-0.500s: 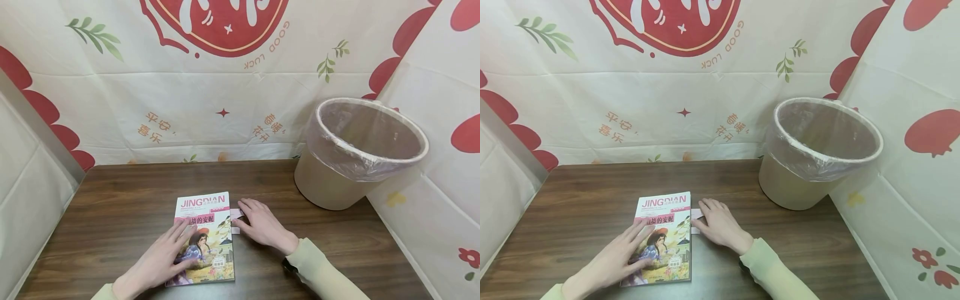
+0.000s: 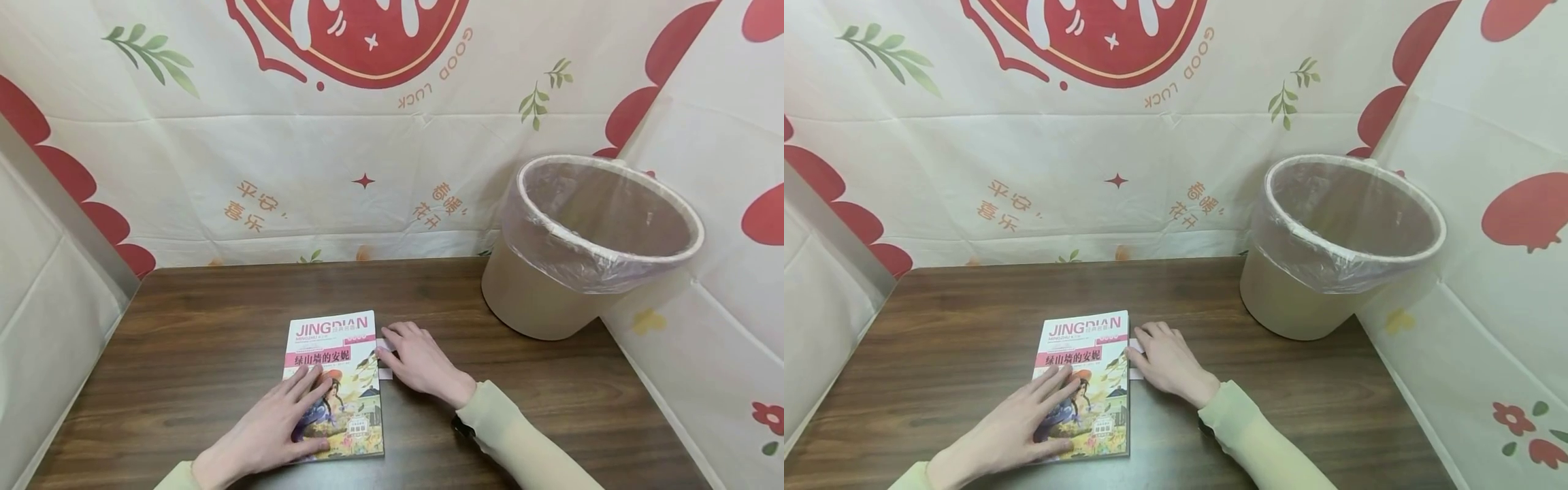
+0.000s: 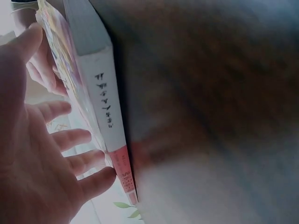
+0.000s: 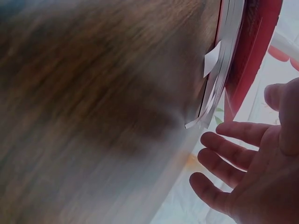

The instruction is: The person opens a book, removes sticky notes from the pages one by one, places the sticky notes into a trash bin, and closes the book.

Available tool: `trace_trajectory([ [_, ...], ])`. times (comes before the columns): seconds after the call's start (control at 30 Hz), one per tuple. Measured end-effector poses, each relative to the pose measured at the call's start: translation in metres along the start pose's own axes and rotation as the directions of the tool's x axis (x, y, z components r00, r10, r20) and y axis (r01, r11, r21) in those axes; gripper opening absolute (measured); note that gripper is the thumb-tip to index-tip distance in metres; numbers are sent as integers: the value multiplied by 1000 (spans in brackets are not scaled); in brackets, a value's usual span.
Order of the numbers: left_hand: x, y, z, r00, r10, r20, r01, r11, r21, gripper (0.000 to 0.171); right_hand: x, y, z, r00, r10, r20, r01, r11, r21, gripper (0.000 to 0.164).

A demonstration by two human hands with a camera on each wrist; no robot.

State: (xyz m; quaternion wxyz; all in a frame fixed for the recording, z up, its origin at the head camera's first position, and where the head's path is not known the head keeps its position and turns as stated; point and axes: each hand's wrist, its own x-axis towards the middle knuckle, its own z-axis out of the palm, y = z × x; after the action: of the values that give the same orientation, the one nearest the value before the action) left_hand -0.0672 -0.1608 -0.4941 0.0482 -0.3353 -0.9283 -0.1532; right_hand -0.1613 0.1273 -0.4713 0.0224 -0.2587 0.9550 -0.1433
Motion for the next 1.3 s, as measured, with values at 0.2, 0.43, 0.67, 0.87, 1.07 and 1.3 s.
trace_trajectory([
  [0.2,-1,2,0,999,51,-7,-51,999,18,94,6,-2,2,998,-39,-49,37,999,-37,48],
  [0.43,-2,1,0,997,77,29,-78,997,14,96,12,-2,5,996,-55,-66,50,996,-79,37],
  [0.67,-1,1,-1,995,79,64,-80,996,24,100,16,-2,7,997,-53,-63,48,996,-80,33],
  [0.87,0,1,1,994,94,49,-96,994,46,99,20,-2,9,995,-60,-82,53,995,-88,29],
  [1.07,1,1,-1,993,94,71,-98,994,52,97,24,-2,10,994,-55,-94,46,995,-89,25],
  [1.3,2,1,-1,991,82,101,-88,995,53,97,27,-5,9,992,-29,-126,20,997,-71,20],
])
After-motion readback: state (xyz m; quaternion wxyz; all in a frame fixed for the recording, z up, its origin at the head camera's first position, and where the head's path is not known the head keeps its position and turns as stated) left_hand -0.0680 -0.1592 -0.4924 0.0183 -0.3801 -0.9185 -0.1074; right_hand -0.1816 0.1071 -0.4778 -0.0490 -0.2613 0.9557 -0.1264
